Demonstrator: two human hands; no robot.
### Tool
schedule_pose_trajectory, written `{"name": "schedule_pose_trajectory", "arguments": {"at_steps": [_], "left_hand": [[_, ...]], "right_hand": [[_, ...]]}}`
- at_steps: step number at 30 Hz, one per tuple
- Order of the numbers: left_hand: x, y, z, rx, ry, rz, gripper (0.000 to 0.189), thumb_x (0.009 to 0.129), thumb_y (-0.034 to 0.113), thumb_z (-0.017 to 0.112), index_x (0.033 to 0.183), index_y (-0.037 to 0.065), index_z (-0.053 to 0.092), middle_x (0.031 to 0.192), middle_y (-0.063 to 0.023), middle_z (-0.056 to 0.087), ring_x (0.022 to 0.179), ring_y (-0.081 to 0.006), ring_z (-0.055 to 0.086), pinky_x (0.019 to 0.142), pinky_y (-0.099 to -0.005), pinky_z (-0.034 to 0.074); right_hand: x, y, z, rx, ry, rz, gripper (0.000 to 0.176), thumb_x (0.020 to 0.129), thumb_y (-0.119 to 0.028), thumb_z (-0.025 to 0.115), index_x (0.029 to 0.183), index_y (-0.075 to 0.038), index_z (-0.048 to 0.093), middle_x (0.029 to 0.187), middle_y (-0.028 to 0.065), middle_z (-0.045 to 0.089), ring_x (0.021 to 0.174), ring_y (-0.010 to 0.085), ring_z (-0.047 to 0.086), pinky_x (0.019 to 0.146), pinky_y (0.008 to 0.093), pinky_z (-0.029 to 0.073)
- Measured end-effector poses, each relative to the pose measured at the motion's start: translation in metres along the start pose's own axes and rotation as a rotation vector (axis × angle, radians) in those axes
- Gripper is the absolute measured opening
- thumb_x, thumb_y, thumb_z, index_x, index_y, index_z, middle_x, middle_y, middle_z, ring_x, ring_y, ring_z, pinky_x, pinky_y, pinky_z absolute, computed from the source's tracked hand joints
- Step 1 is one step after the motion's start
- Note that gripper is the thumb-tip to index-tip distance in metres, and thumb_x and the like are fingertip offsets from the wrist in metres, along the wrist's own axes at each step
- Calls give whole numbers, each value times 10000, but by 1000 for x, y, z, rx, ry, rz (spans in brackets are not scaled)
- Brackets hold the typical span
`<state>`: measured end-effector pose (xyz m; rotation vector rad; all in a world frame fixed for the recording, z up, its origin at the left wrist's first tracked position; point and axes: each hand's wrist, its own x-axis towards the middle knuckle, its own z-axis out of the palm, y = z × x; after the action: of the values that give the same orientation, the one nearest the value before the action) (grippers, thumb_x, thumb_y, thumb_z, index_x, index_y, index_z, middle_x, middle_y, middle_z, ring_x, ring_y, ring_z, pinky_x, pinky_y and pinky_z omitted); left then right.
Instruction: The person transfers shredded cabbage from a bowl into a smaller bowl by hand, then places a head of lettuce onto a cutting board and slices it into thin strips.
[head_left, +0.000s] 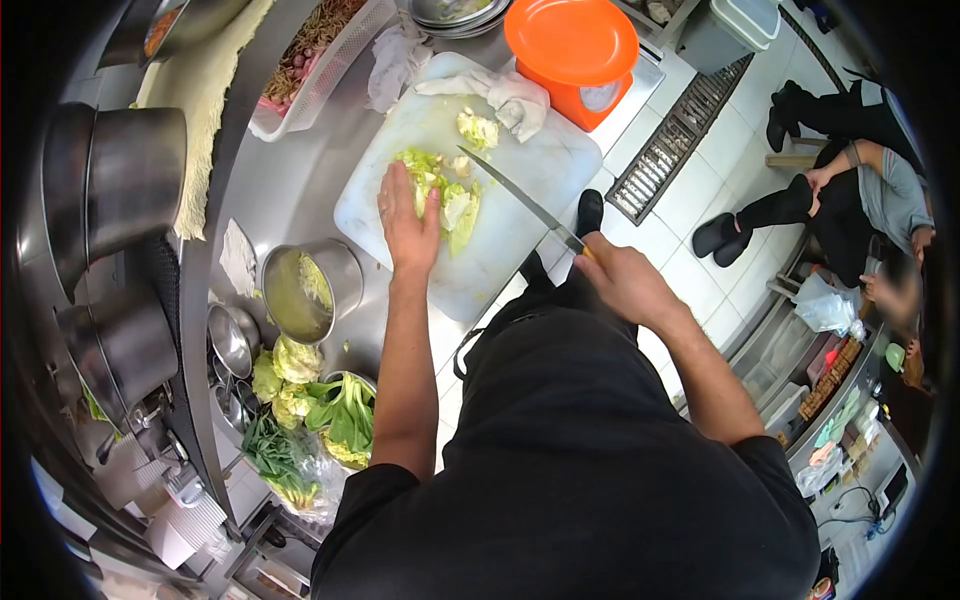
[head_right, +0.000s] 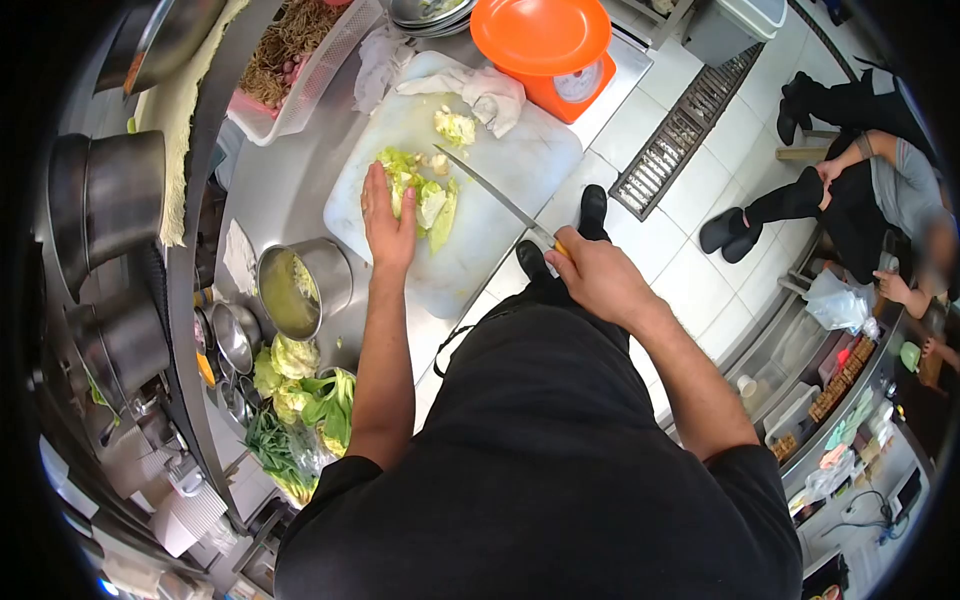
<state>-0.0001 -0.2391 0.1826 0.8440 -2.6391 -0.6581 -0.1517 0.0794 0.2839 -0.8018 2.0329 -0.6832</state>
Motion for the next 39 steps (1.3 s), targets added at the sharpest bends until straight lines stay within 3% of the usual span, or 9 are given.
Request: {"name": "schedule_pose_trajectory", "arguments": {"at_steps": [10, 19, 25, 28, 39], "left_hand": [[-4, 9, -1, 74, -18, -7, 777, 1053, 254, 641, 1687, -19, 284, 1727, -267, 325, 1606, -427, 304, 1332, -548, 189], [-2, 7, 2, 20, -1, -59, 661, 1095, 236, 518, 1671, -28, 325, 1721, -267, 349, 1611, -422, 299, 1342, -541, 168], [2, 4, 6, 18, 20, -51, 629, 1090, 222, 526, 1642, -40, 376, 1697, -269, 392, 1587, -437, 336, 1336, -527, 198], [-2, 9, 9, 71, 56, -12, 630, 1087, 209, 528, 1641, -49, 371, 1694, -272, 392, 1577, -446, 348, 1332, -526, 211], [-11, 4, 6, -72, 81, 23, 647, 1098, 195, 499, 1660, -67, 316, 1712, -287, 355, 1604, -461, 291, 1336, -526, 193]], "right_hand": [[7, -8, 4, -50, -12, -9, 316, 1131, -344, 550, 1125, -28, 553, 833, 268, 703, 852, 509, 690, 762, 601, 515], [-12, -28, -11, -98, -32, -56, 301, 1123, -312, 566, 1084, -15, 540, 821, 261, 692, 845, 494, 690, 742, 586, 514], [-10, -31, -7, -70, -78, 0, 280, 1112, -308, 573, 1099, -31, 534, 876, 276, 701, 891, 521, 675, 779, 603, 500], [-5, -28, 2, -95, -44, -56, 298, 1116, -305, 575, 1085, -9, 554, 793, 259, 694, 811, 499, 692, 737, 599, 519], [17, -26, 8, -146, -55, -30, 287, 1110, -307, 580, 1101, -21, 558, 827, 282, 702, 841, 510, 696, 754, 613, 525]]}}
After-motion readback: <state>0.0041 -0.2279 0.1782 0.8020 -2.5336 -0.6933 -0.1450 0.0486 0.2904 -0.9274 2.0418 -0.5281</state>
